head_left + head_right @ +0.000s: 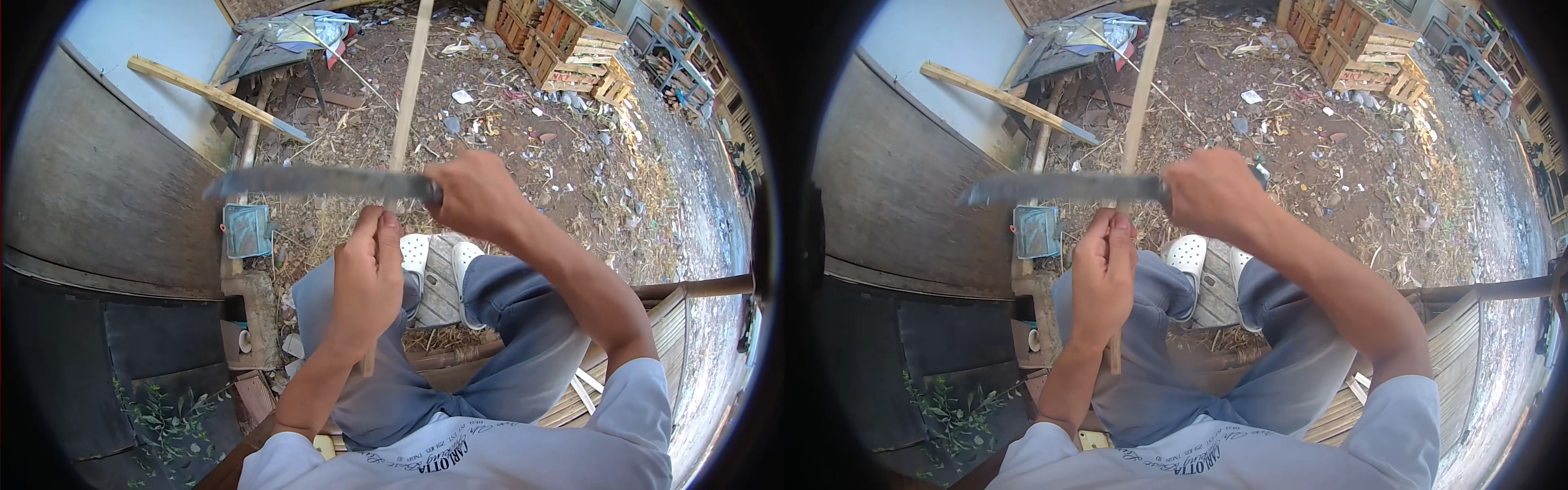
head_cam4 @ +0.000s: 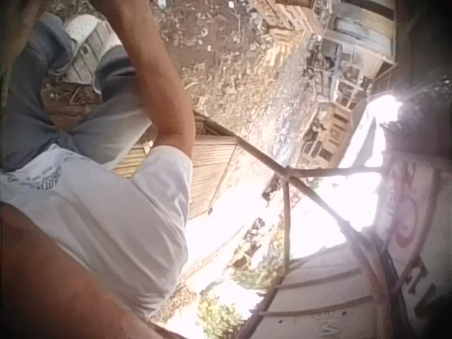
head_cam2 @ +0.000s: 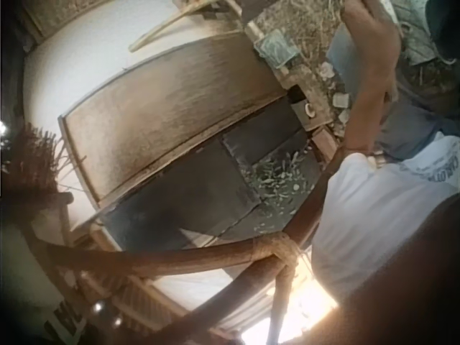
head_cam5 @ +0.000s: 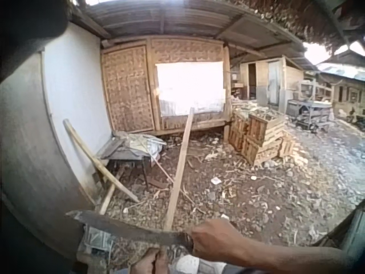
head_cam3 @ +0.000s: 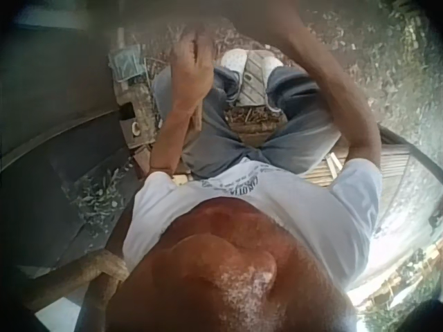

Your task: The person uses a large knife to scrape a long wood strip by hand while sitting on a bamboo platform. They stabilize the wood strip against their leg and move the blade along its length to remove thin shavings, handling the strip one section at a time.

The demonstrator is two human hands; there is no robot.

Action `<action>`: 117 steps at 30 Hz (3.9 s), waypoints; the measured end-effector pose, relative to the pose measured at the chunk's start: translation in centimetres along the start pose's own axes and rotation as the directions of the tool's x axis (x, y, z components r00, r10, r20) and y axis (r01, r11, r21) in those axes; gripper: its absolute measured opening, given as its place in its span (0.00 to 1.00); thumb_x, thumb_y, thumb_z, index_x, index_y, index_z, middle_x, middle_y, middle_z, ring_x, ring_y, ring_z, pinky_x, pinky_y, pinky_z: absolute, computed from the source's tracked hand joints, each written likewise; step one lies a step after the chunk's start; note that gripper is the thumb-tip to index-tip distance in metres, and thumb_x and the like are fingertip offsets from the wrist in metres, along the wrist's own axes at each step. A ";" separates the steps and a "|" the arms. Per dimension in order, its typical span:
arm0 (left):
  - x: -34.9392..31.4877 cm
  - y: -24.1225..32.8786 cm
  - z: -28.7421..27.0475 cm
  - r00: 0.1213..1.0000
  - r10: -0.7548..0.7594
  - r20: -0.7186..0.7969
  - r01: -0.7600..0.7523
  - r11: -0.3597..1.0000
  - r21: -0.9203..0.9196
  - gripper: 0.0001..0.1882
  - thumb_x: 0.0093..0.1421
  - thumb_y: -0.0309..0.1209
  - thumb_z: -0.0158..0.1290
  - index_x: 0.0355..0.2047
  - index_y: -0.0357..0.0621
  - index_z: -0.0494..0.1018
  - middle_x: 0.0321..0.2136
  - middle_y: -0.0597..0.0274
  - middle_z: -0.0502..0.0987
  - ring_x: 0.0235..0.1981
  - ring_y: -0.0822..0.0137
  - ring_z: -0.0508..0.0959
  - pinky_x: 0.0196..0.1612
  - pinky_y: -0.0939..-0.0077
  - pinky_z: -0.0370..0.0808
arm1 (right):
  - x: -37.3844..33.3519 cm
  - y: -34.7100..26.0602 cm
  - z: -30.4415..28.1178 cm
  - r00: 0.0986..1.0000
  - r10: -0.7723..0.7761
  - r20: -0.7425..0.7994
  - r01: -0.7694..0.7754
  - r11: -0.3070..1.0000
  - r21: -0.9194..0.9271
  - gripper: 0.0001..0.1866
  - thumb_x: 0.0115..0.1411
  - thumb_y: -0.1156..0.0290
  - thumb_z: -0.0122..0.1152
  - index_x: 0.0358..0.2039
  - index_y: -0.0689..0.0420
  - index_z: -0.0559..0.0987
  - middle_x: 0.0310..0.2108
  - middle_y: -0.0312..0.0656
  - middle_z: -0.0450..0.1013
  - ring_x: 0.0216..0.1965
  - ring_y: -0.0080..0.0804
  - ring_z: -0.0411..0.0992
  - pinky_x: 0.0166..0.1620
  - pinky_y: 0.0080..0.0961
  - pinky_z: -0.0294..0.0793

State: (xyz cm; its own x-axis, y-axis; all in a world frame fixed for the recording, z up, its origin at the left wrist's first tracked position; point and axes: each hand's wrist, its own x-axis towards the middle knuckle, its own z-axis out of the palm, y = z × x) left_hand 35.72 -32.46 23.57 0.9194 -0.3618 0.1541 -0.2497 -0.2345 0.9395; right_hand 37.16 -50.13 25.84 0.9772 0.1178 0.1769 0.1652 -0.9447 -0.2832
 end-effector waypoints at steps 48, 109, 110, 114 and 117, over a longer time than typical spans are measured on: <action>0.7 0.9 -2.8 0.742 -0.397 0.540 0.666 0.526 -0.529 0.13 0.70 0.39 0.38 0.30 0.48 0.63 0.12 0.78 0.51 0.09 0.84 0.48 0.09 0.87 0.42 | -0.3 2.0 1.1 0.999 0.014 0.037 -0.019 0.990 0.139 0.10 0.47 0.67 0.58 0.29 0.57 0.80 0.19 0.49 0.74 0.24 0.48 0.74 0.32 0.40 0.75; 1.9 1.6 0.7 0.907 -0.363 0.213 0.413 0.868 -0.277 0.16 0.69 0.41 0.40 0.32 0.44 0.69 0.16 0.74 0.60 0.15 0.82 0.57 0.19 0.84 0.54 | -1.8 1.8 -2.3 0.958 -0.257 0.126 0.216 0.939 0.267 0.15 0.48 0.57 0.60 0.22 0.57 0.77 0.14 0.48 0.70 0.21 0.50 0.72 0.29 0.43 0.70; 2.0 1.7 0.3 0.887 -0.389 0.249 0.450 0.849 -0.278 0.17 0.69 0.42 0.40 0.29 0.45 0.68 0.15 0.73 0.60 0.14 0.82 0.57 0.18 0.84 0.54 | -1.9 1.8 -2.5 0.972 -0.216 0.089 0.195 0.960 0.202 0.14 0.48 0.57 0.60 0.22 0.57 0.77 0.14 0.48 0.70 0.22 0.50 0.72 0.29 0.43 0.71; 2.4 1.1 -0.7 0.891 -0.312 0.331 0.433 0.804 -0.408 0.20 0.69 0.43 0.40 0.22 0.45 0.64 0.12 0.72 0.60 0.11 0.81 0.56 0.15 0.82 0.53 | -1.6 2.6 -2.9 0.997 0.059 -0.041 -0.056 0.995 0.083 0.13 0.48 0.58 0.60 0.23 0.55 0.78 0.15 0.47 0.72 0.23 0.49 0.73 0.30 0.43 0.72; 2.1 1.4 -0.3 0.897 -0.313 0.314 0.422 0.817 -0.392 0.18 0.69 0.43 0.39 0.23 0.48 0.60 0.11 0.74 0.56 0.09 0.84 0.49 0.09 0.85 0.43 | -1.7 2.0 -1.8 1.000 0.003 -0.030 0.001 0.989 0.148 0.11 0.48 0.60 0.60 0.24 0.54 0.78 0.17 0.46 0.73 0.24 0.48 0.74 0.30 0.43 0.73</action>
State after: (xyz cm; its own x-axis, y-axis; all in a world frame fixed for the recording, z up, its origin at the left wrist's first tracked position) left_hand 37.40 -33.27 25.34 0.8071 -0.5342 -0.2515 0.3031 0.0092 0.9529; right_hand 35.55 -52.77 26.68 0.9733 0.1054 0.2042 0.1841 -0.8891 -0.4190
